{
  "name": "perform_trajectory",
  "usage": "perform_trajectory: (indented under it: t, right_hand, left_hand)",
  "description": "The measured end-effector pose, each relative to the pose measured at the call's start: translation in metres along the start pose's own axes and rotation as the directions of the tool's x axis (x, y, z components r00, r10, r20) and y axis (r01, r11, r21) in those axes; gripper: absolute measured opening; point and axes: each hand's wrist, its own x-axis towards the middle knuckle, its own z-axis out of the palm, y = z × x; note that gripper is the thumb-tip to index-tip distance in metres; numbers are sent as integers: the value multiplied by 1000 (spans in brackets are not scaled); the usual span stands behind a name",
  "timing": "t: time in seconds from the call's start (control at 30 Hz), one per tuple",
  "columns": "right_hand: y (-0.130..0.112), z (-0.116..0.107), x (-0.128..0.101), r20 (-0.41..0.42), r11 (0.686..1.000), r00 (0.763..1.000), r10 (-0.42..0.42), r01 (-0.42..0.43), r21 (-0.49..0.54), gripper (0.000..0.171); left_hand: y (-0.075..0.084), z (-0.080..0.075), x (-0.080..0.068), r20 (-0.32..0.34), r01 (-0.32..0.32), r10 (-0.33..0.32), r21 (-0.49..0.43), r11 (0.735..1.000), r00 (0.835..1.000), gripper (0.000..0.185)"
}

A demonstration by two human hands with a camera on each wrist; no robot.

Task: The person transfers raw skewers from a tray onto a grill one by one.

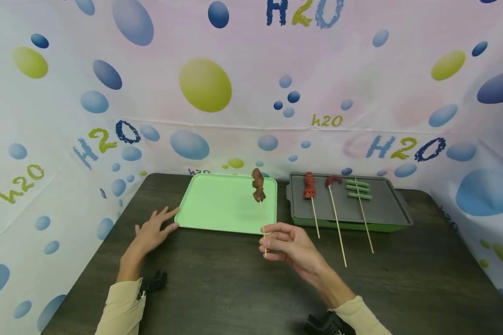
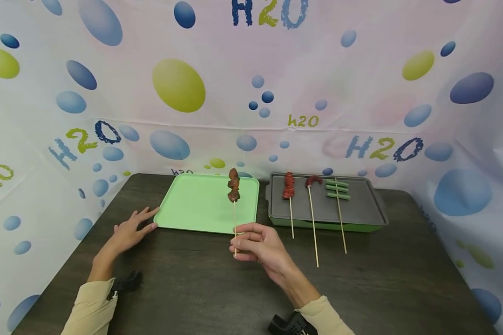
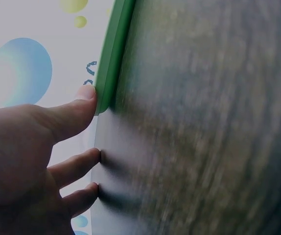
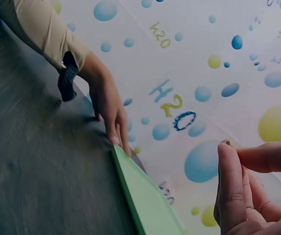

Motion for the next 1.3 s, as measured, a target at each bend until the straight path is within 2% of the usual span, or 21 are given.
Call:
perform_trajectory:
  t: [0.23,0.57,0.7,0.9,1.03,1.17,1.3]
  right_hand:
    - [-16,-24,-23,-8,999,1000,-31,30,-45,40]
    - [-46,-67,-56,-76,987,993,-87,76,-139,32]
    - [-60,-95,-67,-77,975,990,-122,105,-197,26]
    - [-76,-149,-86,-46,947,989,-142,122,-297,31]
    - [-79,-184,-100,-57,936,988,-142,116,-332,35]
    - [-77,-211,-111,-113,941,985,-131,87,-328,35]
    - [-71,-229,-116,-158,954,982,-102,51,-296,35]
  left_hand:
    - [3,2,3,16,1,-1,-8,1000,1000,64]
    - [2,3,0,9,-15,15,-32,999,1000,63]
    - [2,3,-1,0,-30,30,-42,999,1000,63]
    - [2,2,0,9,-24,24,-25,999,1000,65]
    - [2,1,-1,10,-25,25,-23,999,1000,65]
    - [2,-1,-1,8,-31,32,-24,999,999,66]
    - [0,-2,-2,13,-32,32,-24,999,999,66]
